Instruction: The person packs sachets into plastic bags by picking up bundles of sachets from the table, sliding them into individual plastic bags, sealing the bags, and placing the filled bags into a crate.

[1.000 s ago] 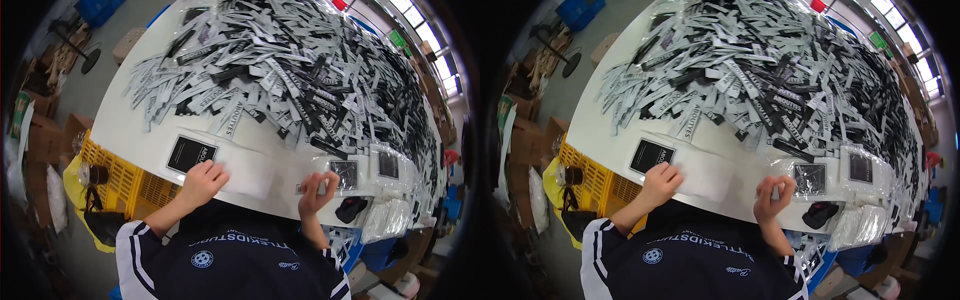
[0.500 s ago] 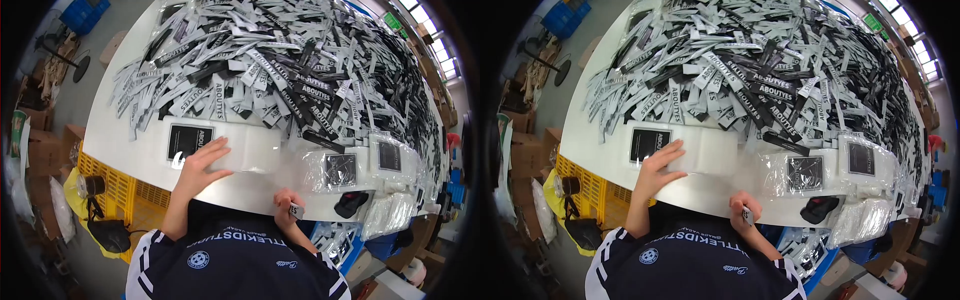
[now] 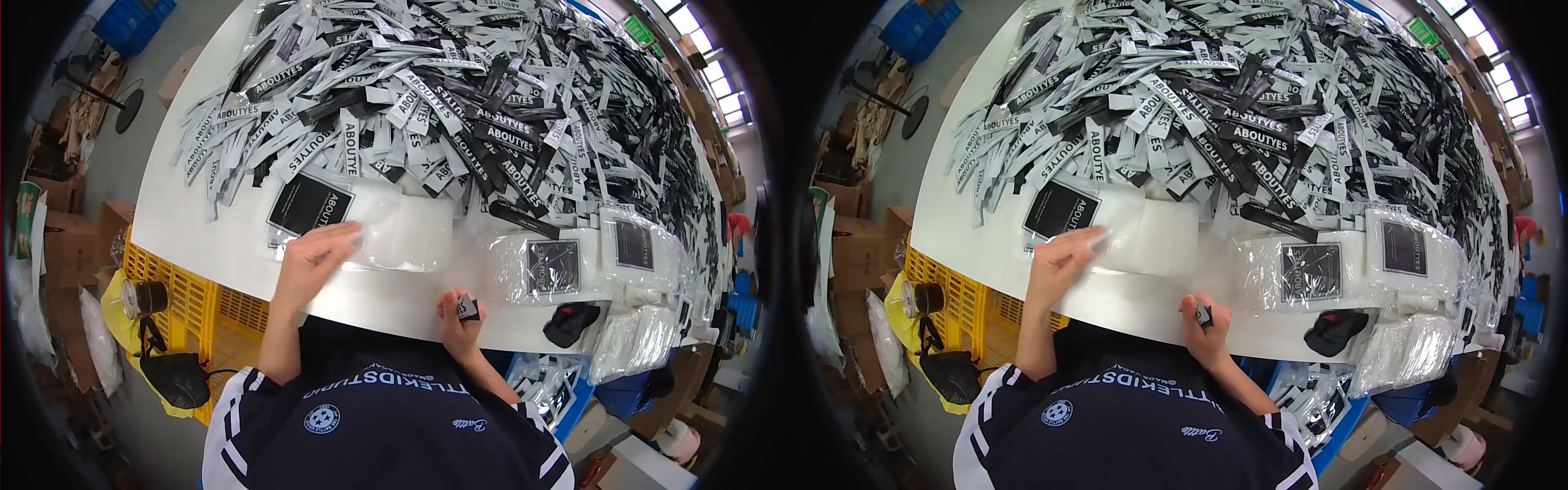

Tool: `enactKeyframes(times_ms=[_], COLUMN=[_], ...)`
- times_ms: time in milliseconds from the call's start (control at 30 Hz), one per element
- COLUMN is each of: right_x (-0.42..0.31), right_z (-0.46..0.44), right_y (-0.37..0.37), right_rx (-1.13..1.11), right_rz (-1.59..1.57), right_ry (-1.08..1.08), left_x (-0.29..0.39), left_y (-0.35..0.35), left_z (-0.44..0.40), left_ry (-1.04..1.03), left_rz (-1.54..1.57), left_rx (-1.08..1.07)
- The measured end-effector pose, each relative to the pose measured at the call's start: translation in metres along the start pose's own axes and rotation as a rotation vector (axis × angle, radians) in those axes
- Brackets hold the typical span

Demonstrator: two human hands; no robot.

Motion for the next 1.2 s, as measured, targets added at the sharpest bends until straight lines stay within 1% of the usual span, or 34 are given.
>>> enactKeyframes(times_ms=[100,167,200,233,267,300,333,400,433,500,533,567,633,733,833,867,933,967,1033,1067,1133,1167,1200], right_x=[-0.005,-0.026,-0.037,-0.042,-0.046,-0.047,-0.041,-0.039,-0.038,-0.046,-0.051,-0.053,-0.053,-0.059,-0.041,-0.038,-0.031,-0.029,-0.060,-0.075,-0.079,-0.079,-0.076], right_z=[-0.004,-0.018,-0.023,-0.029,-0.036,-0.042,-0.045,-0.049,-0.048,-0.043,-0.041,-0.038,-0.037,-0.044,-0.042,-0.041,-0.040,-0.039,-0.048,-0.050,-0.038,-0.033,-0.030], right_y=[-0.003,-0.012,-0.016,-0.020,-0.025,-0.029,-0.033,-0.039,-0.041,-0.051,-0.058,-0.065,-0.070,-0.062,-0.054,-0.053,-0.047,-0.044,-0.044,-0.045,-0.052,-0.056,-0.060], right_rx=[-0.010,-0.088,-0.128,-0.141,-0.156,-0.174,-0.249,-0.324,-0.364,-0.461,-0.511,-0.548,-0.520,-0.491,-0.558,-0.559,-0.563,-0.567,-0.396,-0.306,-0.417,-0.470,-0.476], right_rz=[-0.031,-0.054,-0.062,-0.059,-0.058,-0.058,0.055,0.061,0.067,0.015,-0.014,0.071,0.068,-0.025,-0.164,-0.305,-0.273,-0.256,0.079,0.242,0.313,0.351,0.361], right_ry=[-0.060,0.065,0.118,0.090,0.065,0.047,-0.045,-0.067,-0.087,0.038,0.106,0.153,0.140,0.101,-0.134,-0.190,-0.268,-0.304,0.011,0.170,0.260,0.302,0.355], left_x=[0.010,0.049,0.052,0.062,0.061,0.057,0.051,0.044,0.035,0.016,0.018,0.016,0.011,0.007,0.005,0.005,0.007,0.003,-0.004,0.002,0.018,0.023,0.028], left_y=[0.011,0.003,-0.006,-0.017,-0.025,-0.028,-0.031,-0.027,-0.025,-0.027,-0.031,-0.034,-0.037,-0.034,-0.042,-0.042,-0.043,-0.044,-0.047,-0.046,-0.043,-0.043,-0.045], left_z=[0.010,0.029,0.042,0.048,0.053,0.054,0.054,0.051,0.052,0.063,0.061,0.061,0.060,0.060,0.060,0.056,0.053,0.055,0.058,0.056,0.049,0.047,0.046], left_ry=[0.026,-0.366,-0.487,-0.530,-0.506,-0.452,-0.398,-0.290,-0.100,0.283,0.289,0.288,0.333,0.452,0.479,0.478,0.483,0.494,0.511,0.476,0.410,0.301,0.191], left_rz=[-0.072,-0.315,-0.324,-0.277,-0.280,-0.232,-0.187,-0.114,0.020,0.295,0.177,0.112,0.138,0.484,0.757,0.792,0.868,0.787,0.624,0.565,0.441,0.267,0.094], left_rx=[0.288,0.365,0.323,0.245,0.043,-0.003,-0.049,-0.150,-0.151,-0.135,-0.152,-0.178,-0.191,-0.165,-0.265,-0.270,-0.282,-0.241,-0.150,-0.131,-0.099,-0.126,-0.153])
Point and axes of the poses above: each hand's wrist, its own z-axis away from the middle knuckle, its own y-axis out of the back of the hand, x = y × z, the point moved 5 cm from there along -z, towards the middle knuckle, and after that the axes turned 8 degrees about y, right-handed, at the moved point
